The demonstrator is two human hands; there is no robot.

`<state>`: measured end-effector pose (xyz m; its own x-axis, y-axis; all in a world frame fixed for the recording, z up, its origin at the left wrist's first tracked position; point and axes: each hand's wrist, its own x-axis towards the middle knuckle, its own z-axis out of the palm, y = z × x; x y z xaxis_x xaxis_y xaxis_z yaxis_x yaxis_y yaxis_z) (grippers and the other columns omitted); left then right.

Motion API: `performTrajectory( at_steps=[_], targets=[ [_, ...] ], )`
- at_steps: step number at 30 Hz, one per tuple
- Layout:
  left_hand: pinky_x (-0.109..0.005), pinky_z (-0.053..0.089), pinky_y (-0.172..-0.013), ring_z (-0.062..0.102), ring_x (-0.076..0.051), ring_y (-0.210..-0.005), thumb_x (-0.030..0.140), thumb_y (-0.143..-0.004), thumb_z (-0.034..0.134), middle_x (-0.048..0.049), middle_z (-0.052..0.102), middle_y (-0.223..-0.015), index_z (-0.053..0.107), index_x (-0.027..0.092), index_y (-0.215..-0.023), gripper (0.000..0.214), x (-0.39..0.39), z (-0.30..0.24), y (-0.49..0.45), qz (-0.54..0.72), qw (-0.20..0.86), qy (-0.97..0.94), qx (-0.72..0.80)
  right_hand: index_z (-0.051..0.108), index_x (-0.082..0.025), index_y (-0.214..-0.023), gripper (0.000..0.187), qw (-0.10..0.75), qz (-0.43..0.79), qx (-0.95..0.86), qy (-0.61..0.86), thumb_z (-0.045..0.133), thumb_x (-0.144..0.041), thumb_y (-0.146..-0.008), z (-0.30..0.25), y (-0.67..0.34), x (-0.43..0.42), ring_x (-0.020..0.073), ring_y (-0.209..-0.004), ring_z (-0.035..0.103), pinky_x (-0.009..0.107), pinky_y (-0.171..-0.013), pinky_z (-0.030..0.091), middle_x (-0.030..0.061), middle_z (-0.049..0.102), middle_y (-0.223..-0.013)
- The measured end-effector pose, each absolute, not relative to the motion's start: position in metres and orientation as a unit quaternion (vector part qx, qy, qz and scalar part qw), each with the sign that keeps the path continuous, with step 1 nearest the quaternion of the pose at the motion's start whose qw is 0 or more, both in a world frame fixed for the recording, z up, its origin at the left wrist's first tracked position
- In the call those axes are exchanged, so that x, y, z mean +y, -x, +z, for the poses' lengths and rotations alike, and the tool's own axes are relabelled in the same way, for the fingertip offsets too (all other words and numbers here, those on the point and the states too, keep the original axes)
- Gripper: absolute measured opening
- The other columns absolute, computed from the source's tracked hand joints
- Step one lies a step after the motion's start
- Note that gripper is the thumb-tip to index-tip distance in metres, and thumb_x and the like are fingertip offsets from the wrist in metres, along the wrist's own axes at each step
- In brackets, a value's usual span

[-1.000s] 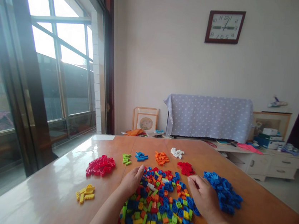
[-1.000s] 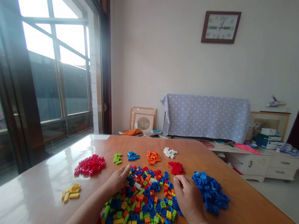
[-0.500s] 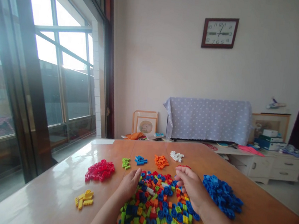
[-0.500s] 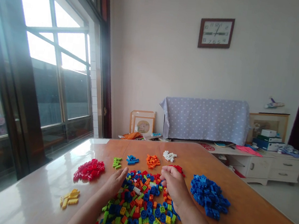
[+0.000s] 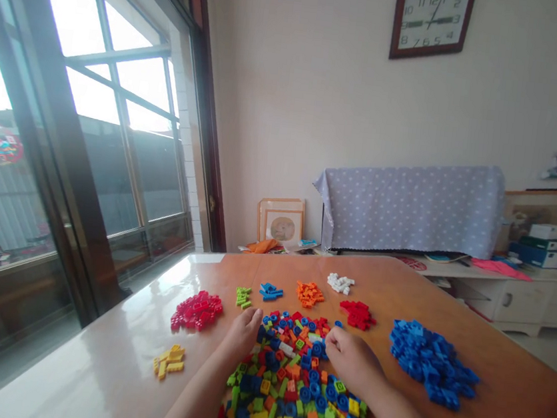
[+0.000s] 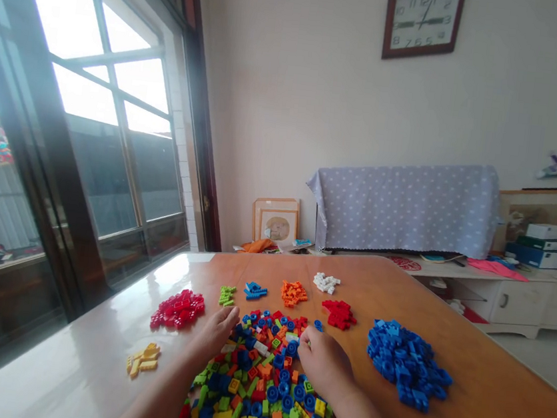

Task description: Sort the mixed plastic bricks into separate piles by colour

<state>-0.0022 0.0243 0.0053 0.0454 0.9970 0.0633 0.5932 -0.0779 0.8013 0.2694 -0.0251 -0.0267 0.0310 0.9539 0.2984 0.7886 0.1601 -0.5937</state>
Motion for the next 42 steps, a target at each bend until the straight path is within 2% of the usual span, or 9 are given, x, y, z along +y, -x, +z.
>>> performTrajectory(
  at_steps=[4, 8, 12, 18, 24, 27, 30, 38, 42],
  targets=[
    [-0.033, 0.051, -0.083, 0.065, -0.027, -0.103, 0.064, -0.090, 0.040, -0.0100, 0.071, -0.103, 0.063, 0.018, -0.103, 0.053, 0.023, 0.004, 0.002, 0.365, 0.378, -0.628, 0.574, 0.060, -0.024, -0.074, 0.019, 0.291, 0.111, -0.709, 0.633, 0.048, -0.025, -0.089, -0.024, -0.262, -0.030, 0.0145, -0.061, 0.056, 0.025, -0.054, 0.020, -0.0012, 0.065, -0.065],
    [-0.037, 0.052, -0.085, 0.069, -0.026, -0.099, 0.066, -0.087, 0.049, -0.0153, 0.069, -0.111, 0.059, 0.013, -0.117, 0.061, 0.024, 0.003, 0.002, 0.396, 0.448, -0.594, 0.539, 0.059, -0.024, -0.074, 0.020, 0.276, 0.099, -0.723, 0.626, 0.048, -0.026, -0.090, -0.021, -0.260, -0.033, 0.0143, -0.063, 0.057, 0.026, -0.055, 0.019, -0.0010, 0.066, -0.067],
    [-0.036, 0.051, -0.085, 0.070, -0.025, -0.097, 0.066, -0.085, 0.055, -0.0160, 0.069, -0.111, 0.057, 0.011, -0.124, 0.068, 0.020, 0.006, 0.002, 0.402, 0.469, -0.597, 0.512, 0.058, -0.024, -0.074, 0.022, 0.266, 0.090, -0.724, 0.629, 0.047, -0.028, -0.093, -0.019, -0.260, -0.035, 0.0144, -0.063, 0.057, 0.026, -0.056, 0.019, -0.0008, 0.066, -0.068],
    [-0.034, 0.051, -0.081, 0.071, -0.025, -0.097, 0.057, -0.086, 0.059, -0.0155, 0.070, -0.113, 0.060, 0.012, -0.125, 0.059, 0.013, 0.009, 0.000, 0.412, 0.483, -0.599, 0.488, 0.060, -0.023, -0.076, 0.023, 0.250, 0.105, -0.733, 0.623, 0.047, -0.031, -0.094, -0.016, -0.259, -0.039, 0.0137, -0.064, 0.056, 0.026, -0.057, 0.019, -0.0006, 0.066, -0.068],
    [-0.033, 0.051, -0.082, 0.068, -0.024, -0.098, 0.038, -0.087, 0.057, -0.0109, 0.074, -0.105, 0.068, 0.015, -0.112, 0.035, 0.020, -0.009, -0.003, 0.385, 0.353, -0.670, 0.527, 0.062, -0.023, -0.079, 0.022, 0.240, 0.115, -0.737, 0.621, 0.048, -0.031, -0.094, -0.014, -0.258, -0.039, 0.0137, -0.068, 0.056, 0.026, -0.059, 0.021, -0.0001, 0.066, -0.071],
    [-0.030, 0.051, -0.086, 0.067, -0.023, -0.102, 0.029, -0.084, 0.059, -0.0078, 0.074, -0.111, 0.070, 0.019, -0.113, 0.033, 0.023, -0.021, -0.004, 0.342, 0.294, -0.717, 0.532, 0.061, -0.023, -0.078, 0.024, 0.235, 0.114, -0.737, 0.623, 0.046, -0.032, -0.094, -0.013, -0.256, -0.039, 0.0138, -0.068, 0.056, 0.026, -0.059, 0.021, -0.0002, 0.066, -0.071],
    [-0.029, 0.051, -0.087, 0.067, -0.024, -0.105, 0.028, -0.082, 0.061, -0.0060, 0.074, -0.116, 0.070, 0.023, -0.117, 0.037, 0.024, -0.028, -0.004, 0.306, 0.262, -0.745, 0.531, 0.060, -0.023, -0.077, 0.025, 0.237, 0.107, -0.739, 0.621, 0.046, -0.033, -0.095, -0.012, -0.254, -0.041, 0.0137, -0.068, 0.056, 0.026, -0.058, 0.020, -0.0004, 0.067, -0.072],
    [-0.027, 0.048, -0.074, 0.066, -0.020, -0.085, 0.022, -0.081, 0.057, -0.0052, 0.074, -0.094, 0.071, 0.018, -0.099, 0.023, 0.023, -0.020, -0.005, 0.336, 0.218, -0.759, 0.513, 0.063, -0.023, -0.077, 0.024, 0.267, 0.104, -0.744, 0.604, 0.049, -0.032, -0.094, -0.006, -0.250, -0.047, 0.0141, -0.071, 0.059, 0.026, -0.059, 0.024, 0.0000, 0.069, -0.074],
    [-0.028, 0.047, -0.076, 0.062, -0.019, -0.085, 0.032, -0.086, 0.058, -0.0059, 0.070, -0.094, 0.068, 0.016, -0.106, 0.027, 0.006, 0.007, -0.016, 0.386, 0.256, -0.750, 0.473, 0.070, -0.028, -0.104, 0.020, 0.336, 0.130, -0.735, 0.575, 0.057, -0.032, -0.090, 0.002, -0.241, -0.055, 0.0153, -0.079, 0.063, 0.024, -0.068, 0.036, 0.0003, 0.072, -0.090]
  ],
)
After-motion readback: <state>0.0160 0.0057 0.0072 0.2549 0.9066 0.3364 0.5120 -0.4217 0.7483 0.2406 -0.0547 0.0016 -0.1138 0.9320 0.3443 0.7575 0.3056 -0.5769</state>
